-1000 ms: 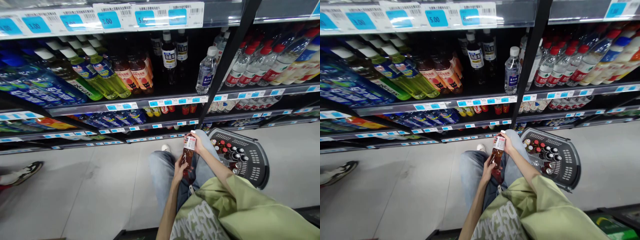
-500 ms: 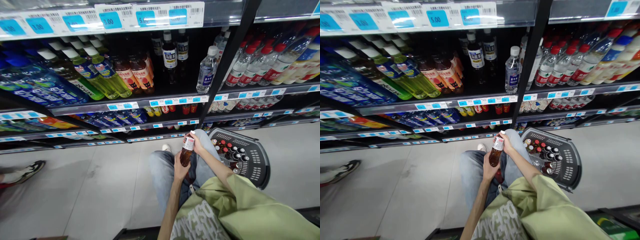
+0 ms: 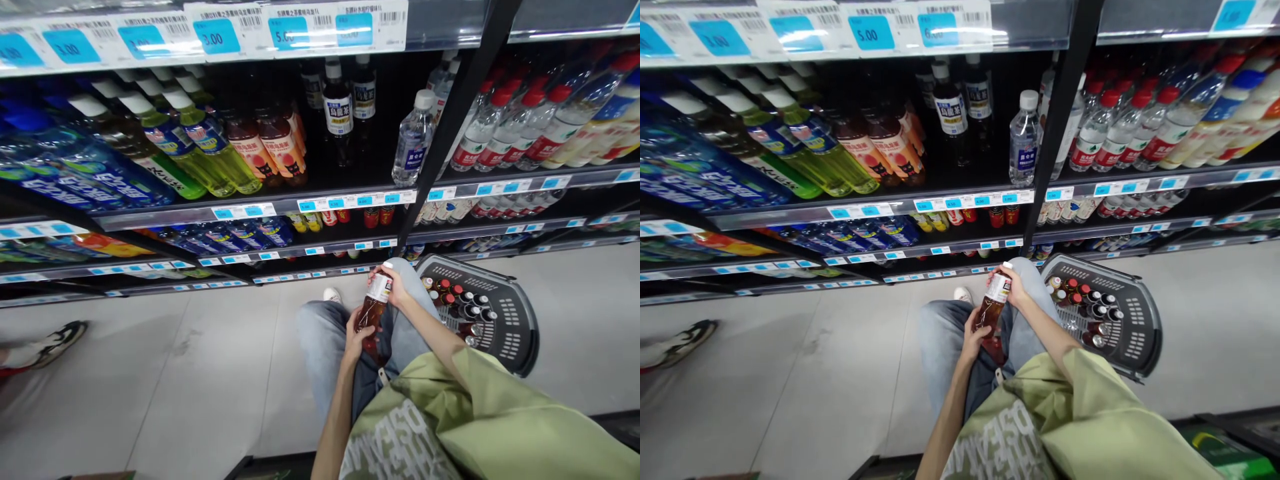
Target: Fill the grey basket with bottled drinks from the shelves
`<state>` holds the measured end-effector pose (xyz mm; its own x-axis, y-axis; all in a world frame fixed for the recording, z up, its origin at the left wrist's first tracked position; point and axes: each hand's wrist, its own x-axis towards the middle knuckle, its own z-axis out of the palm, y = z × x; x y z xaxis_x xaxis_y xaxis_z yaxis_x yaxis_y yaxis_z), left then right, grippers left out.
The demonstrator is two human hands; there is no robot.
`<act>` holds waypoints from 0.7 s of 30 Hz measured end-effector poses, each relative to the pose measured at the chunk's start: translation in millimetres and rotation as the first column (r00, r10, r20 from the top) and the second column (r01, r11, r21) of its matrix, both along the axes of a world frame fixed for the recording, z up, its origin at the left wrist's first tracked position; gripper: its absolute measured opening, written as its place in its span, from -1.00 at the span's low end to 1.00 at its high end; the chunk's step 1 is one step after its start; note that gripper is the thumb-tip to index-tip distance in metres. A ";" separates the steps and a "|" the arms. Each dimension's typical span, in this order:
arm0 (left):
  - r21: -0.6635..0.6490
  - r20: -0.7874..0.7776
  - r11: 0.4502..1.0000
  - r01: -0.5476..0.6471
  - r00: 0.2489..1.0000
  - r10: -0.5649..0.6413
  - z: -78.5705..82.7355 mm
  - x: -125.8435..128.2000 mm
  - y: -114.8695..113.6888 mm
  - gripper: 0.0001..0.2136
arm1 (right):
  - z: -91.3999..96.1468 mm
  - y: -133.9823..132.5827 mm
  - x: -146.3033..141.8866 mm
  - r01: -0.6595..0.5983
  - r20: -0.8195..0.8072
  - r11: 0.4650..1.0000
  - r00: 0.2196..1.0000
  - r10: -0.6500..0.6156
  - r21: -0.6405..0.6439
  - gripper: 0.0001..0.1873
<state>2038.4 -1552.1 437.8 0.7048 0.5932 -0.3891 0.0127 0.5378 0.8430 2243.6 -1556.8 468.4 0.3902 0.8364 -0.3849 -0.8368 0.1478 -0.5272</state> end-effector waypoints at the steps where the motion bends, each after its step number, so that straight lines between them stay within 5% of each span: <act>1: -0.028 0.015 1.000 -0.005 1.000 0.006 -0.5 0.2 0.8 -0.23 | 0.9 0.1 -0.3 0.001 -0.002 1.000 1.000 -0.001 0.004 -0.70; 5: -0.009 -0.009 1.000 -0.009 1.000 0.009 1.1 2.0 -0.4 -0.25 | 2.3 1.0 -1.3 0.006 -0.007 1.000 1.000 -0.006 0.000 -0.69; 8: 0.224 -0.117 0.975 -0.014 0.992 0.041 3.4 3.7 -4.8 -0.33 | 1.3 1.0 -2.2 -0.006 0.013 1.000 1.000 0.006 -0.011 -0.66; 13: 0.644 -0.253 0.765 -0.002 0.943 0.215 -2.9 6.9 -7.4 -0.34 | -1.2 2.8 -5.5 0.003 0.110 0.999 0.994 0.003 -0.054 -0.59; 18: 0.783 -0.280 0.619 0.070 0.927 0.249 -13.8 7.9 -4.3 -0.30 | -2.5 6.6 -8.5 0.035 0.170 0.995 0.985 -0.019 -0.095 -0.55; 21: 0.811 -0.287 0.577 0.096 0.925 0.248 -14.6 7.8 -3.8 -0.31 | -1.4 6.1 -9.1 0.025 0.206 0.995 0.979 -0.004 -0.097 -0.54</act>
<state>2046.2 -1555.8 423.2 0.5667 0.8200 0.0803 0.3727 -0.3421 0.8626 2234.5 -1550.7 467.0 0.4810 0.7919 -0.3761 -0.7077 0.0976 -0.6997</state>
